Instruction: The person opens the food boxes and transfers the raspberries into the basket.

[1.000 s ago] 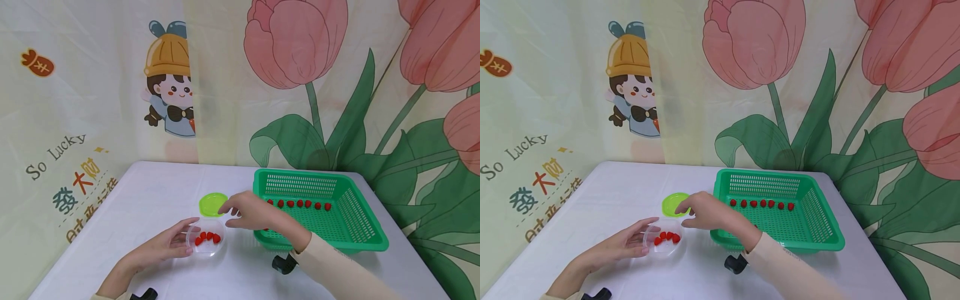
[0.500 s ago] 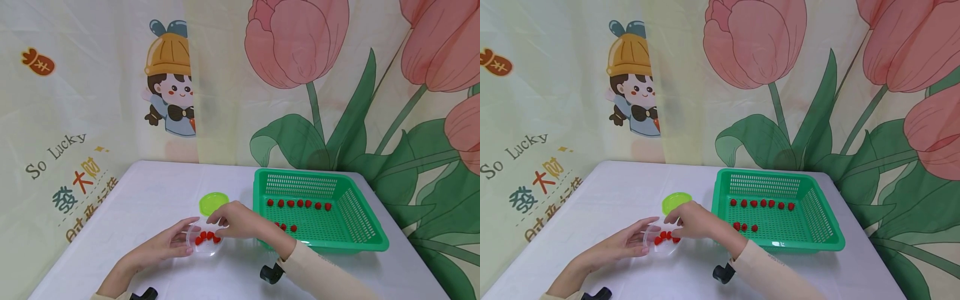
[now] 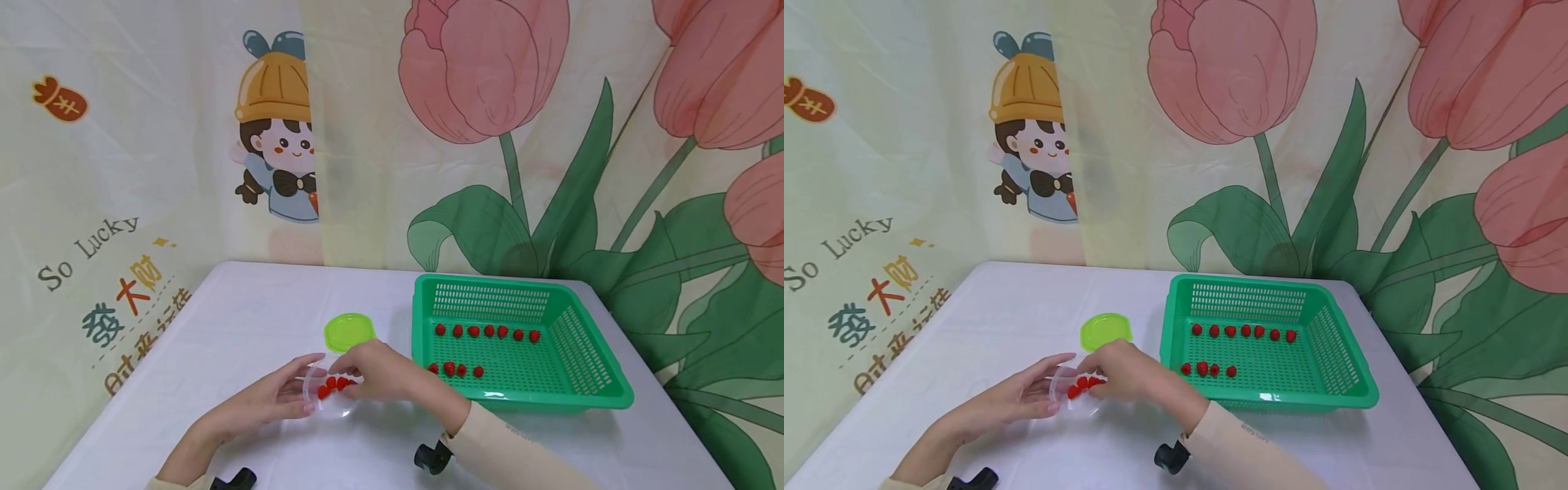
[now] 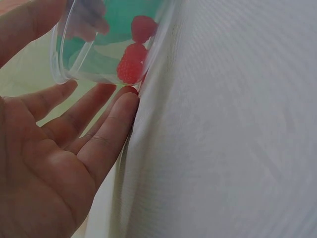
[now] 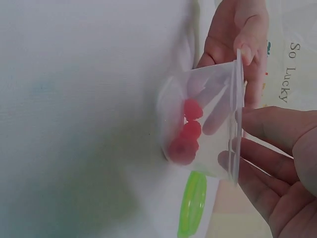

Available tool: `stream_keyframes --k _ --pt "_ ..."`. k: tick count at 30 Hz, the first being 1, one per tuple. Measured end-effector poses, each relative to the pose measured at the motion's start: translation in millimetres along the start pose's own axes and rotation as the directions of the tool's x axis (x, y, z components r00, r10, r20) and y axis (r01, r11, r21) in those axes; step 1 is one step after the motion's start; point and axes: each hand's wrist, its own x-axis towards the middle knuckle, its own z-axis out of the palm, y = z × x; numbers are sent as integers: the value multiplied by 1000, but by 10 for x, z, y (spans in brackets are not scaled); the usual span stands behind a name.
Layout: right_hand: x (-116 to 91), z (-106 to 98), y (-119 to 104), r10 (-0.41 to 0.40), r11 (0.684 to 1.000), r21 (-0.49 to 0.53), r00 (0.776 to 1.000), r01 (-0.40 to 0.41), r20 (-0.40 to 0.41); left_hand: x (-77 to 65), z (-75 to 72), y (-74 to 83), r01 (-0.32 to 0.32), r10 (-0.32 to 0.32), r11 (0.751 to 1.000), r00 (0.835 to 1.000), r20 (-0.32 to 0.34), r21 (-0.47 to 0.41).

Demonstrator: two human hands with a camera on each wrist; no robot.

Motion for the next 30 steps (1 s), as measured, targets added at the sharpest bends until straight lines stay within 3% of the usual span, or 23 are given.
stream_keyframes --k 9,19,30 --pt "67 140 -18 52 997 -53 998 -50 37 5 4 -1 10 -10 1000 1000 -5 11" --pt "187 260 -33 28 996 -88 998 -23 49 7 -20 -11 -27 27 1000 1000 8 4" --pt "214 313 -50 71 993 -100 995 -64 68 8 -5 -12 -30 30 1000 1000 7 3"
